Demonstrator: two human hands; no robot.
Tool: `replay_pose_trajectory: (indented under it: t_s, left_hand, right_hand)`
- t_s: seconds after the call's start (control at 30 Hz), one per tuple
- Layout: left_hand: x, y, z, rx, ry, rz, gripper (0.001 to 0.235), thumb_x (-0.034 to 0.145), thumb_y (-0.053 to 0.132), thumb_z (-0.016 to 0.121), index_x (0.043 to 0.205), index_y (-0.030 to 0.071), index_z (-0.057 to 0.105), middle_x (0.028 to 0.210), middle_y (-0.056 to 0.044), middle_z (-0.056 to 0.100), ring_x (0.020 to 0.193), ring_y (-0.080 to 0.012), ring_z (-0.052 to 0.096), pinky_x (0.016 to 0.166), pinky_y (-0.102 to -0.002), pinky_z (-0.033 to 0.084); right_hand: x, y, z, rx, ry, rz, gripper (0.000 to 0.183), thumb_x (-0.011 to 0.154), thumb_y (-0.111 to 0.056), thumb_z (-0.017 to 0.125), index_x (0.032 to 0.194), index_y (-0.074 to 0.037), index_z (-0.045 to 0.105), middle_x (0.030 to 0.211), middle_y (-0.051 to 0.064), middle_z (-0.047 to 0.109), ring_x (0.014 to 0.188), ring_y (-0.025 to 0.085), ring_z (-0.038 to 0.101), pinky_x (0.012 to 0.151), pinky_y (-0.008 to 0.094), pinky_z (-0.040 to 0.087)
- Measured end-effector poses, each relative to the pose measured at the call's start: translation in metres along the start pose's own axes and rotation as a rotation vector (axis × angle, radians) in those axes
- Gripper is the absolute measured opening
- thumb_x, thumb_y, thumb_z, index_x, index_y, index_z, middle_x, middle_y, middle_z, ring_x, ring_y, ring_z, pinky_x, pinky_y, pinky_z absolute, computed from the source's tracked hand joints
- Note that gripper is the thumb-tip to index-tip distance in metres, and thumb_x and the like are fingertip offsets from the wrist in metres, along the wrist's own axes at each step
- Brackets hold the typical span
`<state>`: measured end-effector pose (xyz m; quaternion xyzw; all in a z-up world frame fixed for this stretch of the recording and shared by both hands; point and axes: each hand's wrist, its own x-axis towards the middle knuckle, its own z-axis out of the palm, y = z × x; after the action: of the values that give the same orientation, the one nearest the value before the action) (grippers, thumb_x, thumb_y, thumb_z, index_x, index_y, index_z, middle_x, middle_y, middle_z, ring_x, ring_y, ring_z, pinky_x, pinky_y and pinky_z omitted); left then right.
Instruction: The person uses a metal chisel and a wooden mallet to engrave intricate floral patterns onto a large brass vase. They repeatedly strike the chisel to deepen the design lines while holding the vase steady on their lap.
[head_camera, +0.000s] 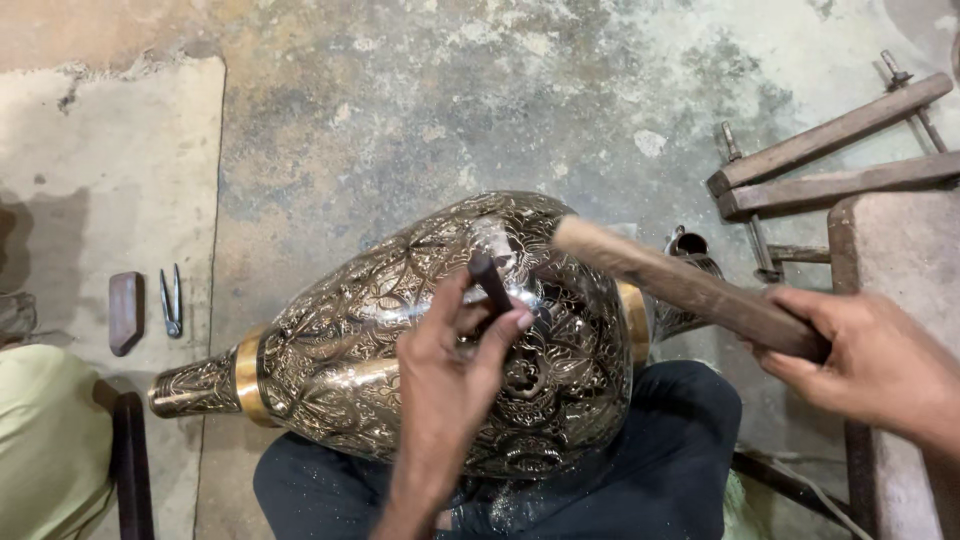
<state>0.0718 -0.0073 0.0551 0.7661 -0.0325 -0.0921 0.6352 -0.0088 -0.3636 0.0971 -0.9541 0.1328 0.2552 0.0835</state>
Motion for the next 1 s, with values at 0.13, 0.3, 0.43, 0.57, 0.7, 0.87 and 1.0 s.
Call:
replay_pose_trajectory:
  t_s: [0.13,0.3,0.43,0.57,0.7,0.87,1.0]
  left_hand:
    - [-0.007,-0.004,0.008,-0.101,0.078,0.038,0.038,0.098,0.018,0.068,0.134,0.007,0.06,0.102,-0.013,0.082,0.098,-0.0249,0.083,0.062,-0.033,0.071]
    - [-0.014,-0.01,0.017,-0.078,0.145,0.073,0.039,0.1,0.018,0.063,0.137,0.008,0.058,0.1,-0.01,0.083,0.089,-0.0216,0.086,0.06,-0.029,0.07]
    - [-0.018,-0.017,0.022,-0.071,0.188,0.148,0.028,0.103,0.013,0.062,0.13,0.006,0.061,0.1,-0.012,0.082,0.089,-0.0223,0.085,0.059,-0.027,0.07]
    - [-0.018,-0.027,0.025,-0.08,0.224,0.11,0.028,0.099,0.009,0.063,0.127,0.005,0.061,0.098,-0.014,0.083,0.075,-0.0207,0.086,0.05,-0.025,0.068]
    - [-0.019,-0.033,0.026,-0.048,0.246,0.26,0.014,0.104,0.005,0.062,0.117,0.003,0.066,0.101,-0.019,0.081,0.082,-0.0233,0.086,0.057,-0.026,0.07]
    - [-0.016,-0.03,0.022,-0.07,0.176,0.171,0.02,0.1,0.006,0.061,0.119,-0.001,0.063,0.095,-0.016,0.082,0.074,-0.0214,0.086,0.054,-0.027,0.069]
    - [-0.01,-0.028,0.017,-0.056,0.104,0.19,0.021,0.099,0.006,0.062,0.119,0.0,0.064,0.091,-0.014,0.083,0.073,-0.0211,0.086,0.056,-0.028,0.07]
  right_hand:
    - [0.012,-0.056,-0.045,-0.528,-0.192,0.106,0.035,0.09,-0.042,0.071,0.123,-0.034,0.064,0.072,-0.008,0.073,0.056,0.008,0.071,0.057,0.028,0.058]
    - [0.013,-0.117,-0.088,-0.8,-0.153,0.083,0.016,0.098,-0.041,0.06,0.11,-0.031,0.062,0.072,-0.01,0.065,0.055,0.006,0.064,0.051,0.026,0.052]
    - [0.015,-0.155,-0.109,-0.891,-0.138,0.067,0.017,0.105,-0.042,0.05,0.11,-0.028,0.058,0.073,-0.007,0.064,0.053,0.004,0.063,0.049,0.023,0.052]
    - [0.015,-0.179,-0.13,-0.689,-0.048,0.006,0.017,0.102,-0.041,0.054,0.113,-0.03,0.06,0.07,-0.006,0.063,0.052,0.003,0.064,0.052,0.02,0.054]
    - [0.015,-0.189,-0.138,-0.611,0.055,-0.213,0.02,0.089,-0.029,0.065,0.109,-0.033,0.064,0.068,-0.007,0.064,0.056,0.005,0.064,0.059,0.027,0.055]
    - [0.016,-0.186,-0.128,-0.8,0.012,-0.199,0.017,0.096,-0.036,0.061,0.112,-0.032,0.059,0.072,-0.008,0.064,0.061,0.006,0.065,0.06,0.024,0.056]
    - [0.014,-0.172,-0.12,-0.801,0.042,-0.203,0.019,0.092,-0.037,0.065,0.109,-0.03,0.061,0.077,-0.01,0.065,0.061,0.005,0.067,0.055,0.021,0.055]
